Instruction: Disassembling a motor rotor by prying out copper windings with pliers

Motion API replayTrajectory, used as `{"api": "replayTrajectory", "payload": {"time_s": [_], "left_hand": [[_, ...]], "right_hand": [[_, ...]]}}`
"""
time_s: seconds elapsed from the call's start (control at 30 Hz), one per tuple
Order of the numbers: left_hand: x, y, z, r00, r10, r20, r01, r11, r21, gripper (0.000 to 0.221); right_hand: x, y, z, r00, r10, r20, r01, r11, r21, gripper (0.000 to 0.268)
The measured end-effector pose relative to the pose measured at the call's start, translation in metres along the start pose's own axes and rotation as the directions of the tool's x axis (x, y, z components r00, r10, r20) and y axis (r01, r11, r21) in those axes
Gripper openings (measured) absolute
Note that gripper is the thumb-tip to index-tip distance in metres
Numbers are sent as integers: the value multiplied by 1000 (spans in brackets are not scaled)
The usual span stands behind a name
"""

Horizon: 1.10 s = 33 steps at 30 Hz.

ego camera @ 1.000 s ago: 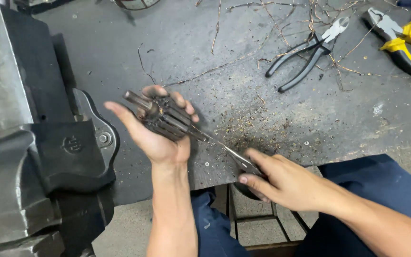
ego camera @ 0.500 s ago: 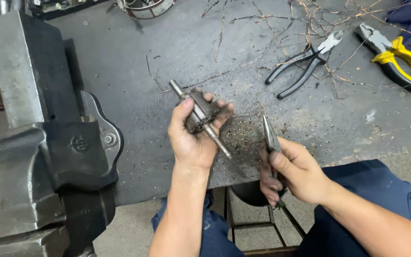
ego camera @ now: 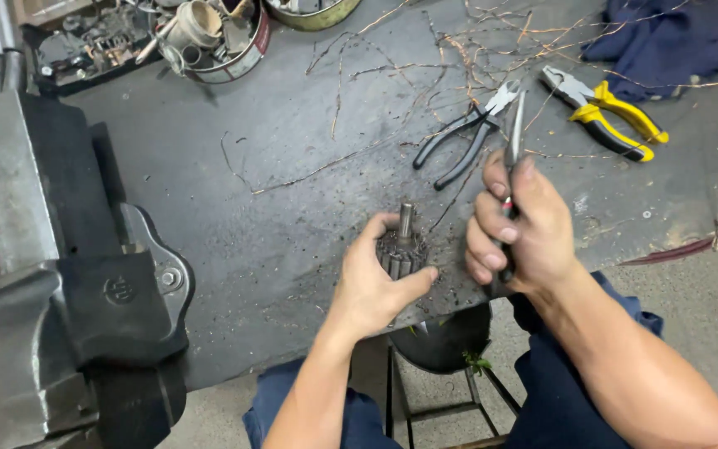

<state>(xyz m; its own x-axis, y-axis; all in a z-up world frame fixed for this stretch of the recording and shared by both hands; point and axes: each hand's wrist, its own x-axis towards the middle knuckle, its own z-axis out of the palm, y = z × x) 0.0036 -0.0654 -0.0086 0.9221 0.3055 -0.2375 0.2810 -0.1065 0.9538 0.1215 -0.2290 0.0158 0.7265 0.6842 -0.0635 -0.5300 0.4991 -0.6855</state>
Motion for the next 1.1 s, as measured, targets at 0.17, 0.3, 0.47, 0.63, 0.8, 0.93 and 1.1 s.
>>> {"api": "replayTrajectory", "payload": {"time_s": [0.17, 0.3, 0.47, 0.63, 0.8, 0.93, 1.1], "left_hand": [[1, 24, -14, 981, -110, -161, 139, 974, 180, 64], [-3, 31, -44, 919, -170, -355, 273, 925, 263, 73], [-7, -30, -87, 904, -36, -425, -186, 864, -468, 49], [6, -35, -60, 865, 282, -415, -485, 680, -549, 70], [40, -35, -30, 670, 518, -532, -701, 677, -223, 62], [38, -19, -28, 610, 539, -581, -724, 677, -133, 54], [31, -15, -27, 615, 480, -625, -717, 670, -191, 30]], "right_hand": [[-7, 1, 7, 993, -70, 93, 64, 996, 65, 39], [-38, -44, 7, 897, -418, 145, 371, 889, 267, 26], [-104, -112, -253, 928, -285, 242, 225, 943, 247, 43], [-66, -30, -39, 986, -104, -130, 1, 785, -619, 55], [-16, 28, -19, 938, -314, -145, -103, 147, -984, 20], [-15, 32, -48, 923, -302, -238, -230, 62, -971, 16], [-49, 27, 22, 977, 212, -27, -111, 396, -911, 23]]}}
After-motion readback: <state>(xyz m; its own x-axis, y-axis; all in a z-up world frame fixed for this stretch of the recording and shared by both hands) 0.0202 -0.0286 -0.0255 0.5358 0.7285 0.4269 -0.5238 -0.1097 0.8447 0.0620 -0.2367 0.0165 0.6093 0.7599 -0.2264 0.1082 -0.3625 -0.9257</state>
